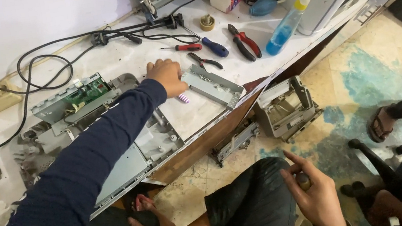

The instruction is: The person uses a screwdriver to remove screws from a disassembled electronic device on a cluttered workbench. They then lift and reposition the device's metal casing and internal components.

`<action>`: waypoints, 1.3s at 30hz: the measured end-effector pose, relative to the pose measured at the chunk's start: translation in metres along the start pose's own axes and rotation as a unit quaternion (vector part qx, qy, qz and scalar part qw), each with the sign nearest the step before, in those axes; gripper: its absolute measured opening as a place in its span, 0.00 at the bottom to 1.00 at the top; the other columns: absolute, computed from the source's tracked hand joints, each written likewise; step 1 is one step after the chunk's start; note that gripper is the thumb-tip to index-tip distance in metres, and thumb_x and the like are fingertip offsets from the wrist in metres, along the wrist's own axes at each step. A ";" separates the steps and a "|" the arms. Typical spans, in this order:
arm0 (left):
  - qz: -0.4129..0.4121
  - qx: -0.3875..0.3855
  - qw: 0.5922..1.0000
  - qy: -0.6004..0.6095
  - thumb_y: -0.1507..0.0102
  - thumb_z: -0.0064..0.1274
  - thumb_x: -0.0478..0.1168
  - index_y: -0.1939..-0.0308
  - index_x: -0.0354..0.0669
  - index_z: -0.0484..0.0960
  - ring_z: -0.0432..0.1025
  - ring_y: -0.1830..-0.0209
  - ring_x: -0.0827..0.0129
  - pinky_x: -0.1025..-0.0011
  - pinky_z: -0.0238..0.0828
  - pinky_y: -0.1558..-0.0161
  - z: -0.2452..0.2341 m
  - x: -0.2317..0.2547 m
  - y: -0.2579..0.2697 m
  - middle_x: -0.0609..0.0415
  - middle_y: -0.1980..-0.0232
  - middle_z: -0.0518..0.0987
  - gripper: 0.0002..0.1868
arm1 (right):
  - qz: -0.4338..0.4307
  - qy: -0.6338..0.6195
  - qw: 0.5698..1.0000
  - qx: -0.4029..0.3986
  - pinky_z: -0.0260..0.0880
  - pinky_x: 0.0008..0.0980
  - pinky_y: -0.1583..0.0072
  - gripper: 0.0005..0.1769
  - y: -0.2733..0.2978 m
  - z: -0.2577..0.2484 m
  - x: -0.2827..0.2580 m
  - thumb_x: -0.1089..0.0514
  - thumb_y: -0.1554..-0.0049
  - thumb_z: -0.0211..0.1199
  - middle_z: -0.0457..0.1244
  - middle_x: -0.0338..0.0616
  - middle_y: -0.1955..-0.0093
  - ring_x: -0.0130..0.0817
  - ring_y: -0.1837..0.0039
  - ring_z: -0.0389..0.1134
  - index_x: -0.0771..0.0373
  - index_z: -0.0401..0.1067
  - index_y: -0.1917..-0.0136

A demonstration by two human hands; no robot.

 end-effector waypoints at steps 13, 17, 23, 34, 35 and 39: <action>-0.099 -0.035 0.994 -0.019 0.37 0.54 0.45 0.67 0.53 0.86 0.77 0.52 0.52 0.52 0.55 0.38 0.037 -0.008 -0.020 0.54 0.63 0.85 0.07 | -0.289 -0.002 0.956 0.053 0.76 0.25 0.56 0.35 -0.015 -0.029 -0.032 0.68 0.41 0.55 0.61 0.48 0.44 0.31 0.56 0.66 0.74 0.51 0.23; -0.097 -0.037 0.995 -0.001 0.36 0.53 0.43 0.65 0.53 0.86 0.77 0.52 0.53 0.53 0.52 0.35 0.036 -0.006 -0.017 0.55 0.64 0.85 0.07 | -0.288 -0.010 0.956 0.059 0.76 0.37 0.34 0.37 -0.023 -0.048 -0.081 0.66 0.46 0.63 0.58 0.57 0.37 0.44 0.38 0.69 0.75 0.57 0.25; -0.101 -0.060 0.993 0.003 0.40 0.52 0.40 0.66 0.50 0.82 0.76 0.54 0.53 0.55 0.51 0.35 0.022 -0.001 -0.006 0.54 0.64 0.84 0.04 | -0.449 0.134 0.868 0.165 0.75 0.34 0.47 0.29 -0.072 -0.047 -0.144 0.64 0.41 0.72 0.69 0.50 0.42 0.36 0.47 0.70 0.68 0.68 0.28; -0.075 -0.054 0.995 -0.030 0.39 0.50 0.39 0.59 0.47 0.86 0.66 0.38 0.57 0.55 0.50 0.38 0.023 -0.017 0.012 0.54 0.48 0.79 0.10 | -0.468 -0.078 0.866 0.157 0.79 0.49 0.52 0.31 -0.154 -0.002 -0.205 0.72 0.41 0.73 0.68 0.66 0.49 0.58 0.52 0.74 0.80 0.62 0.30; -0.076 -0.053 0.995 -0.029 0.39 0.50 0.39 0.59 0.47 0.86 0.66 0.38 0.57 0.55 0.50 0.38 0.023 -0.019 0.013 0.54 0.48 0.79 0.10 | -0.469 -0.078 0.866 0.156 0.79 0.49 0.52 0.31 -0.156 -0.001 -0.203 0.72 0.41 0.73 0.68 0.66 0.49 0.58 0.52 0.74 0.80 0.62 0.30; -0.026 0.000 0.999 0.018 0.37 0.52 0.41 0.58 0.47 0.86 0.65 0.39 0.55 0.55 0.52 0.37 -0.010 -0.012 0.047 0.51 0.50 0.77 0.09 | -0.467 -0.050 0.867 0.165 0.79 0.48 0.52 0.29 -0.159 0.001 -0.197 0.70 0.40 0.73 0.68 0.65 0.50 0.58 0.53 0.73 0.80 0.63 0.30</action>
Point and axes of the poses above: each hand's wrist, its own y-axis away from the middle knuckle, its own z-axis out of the palm, x = y × z, the point moved 3 cm from there along -y, towards the middle knuckle
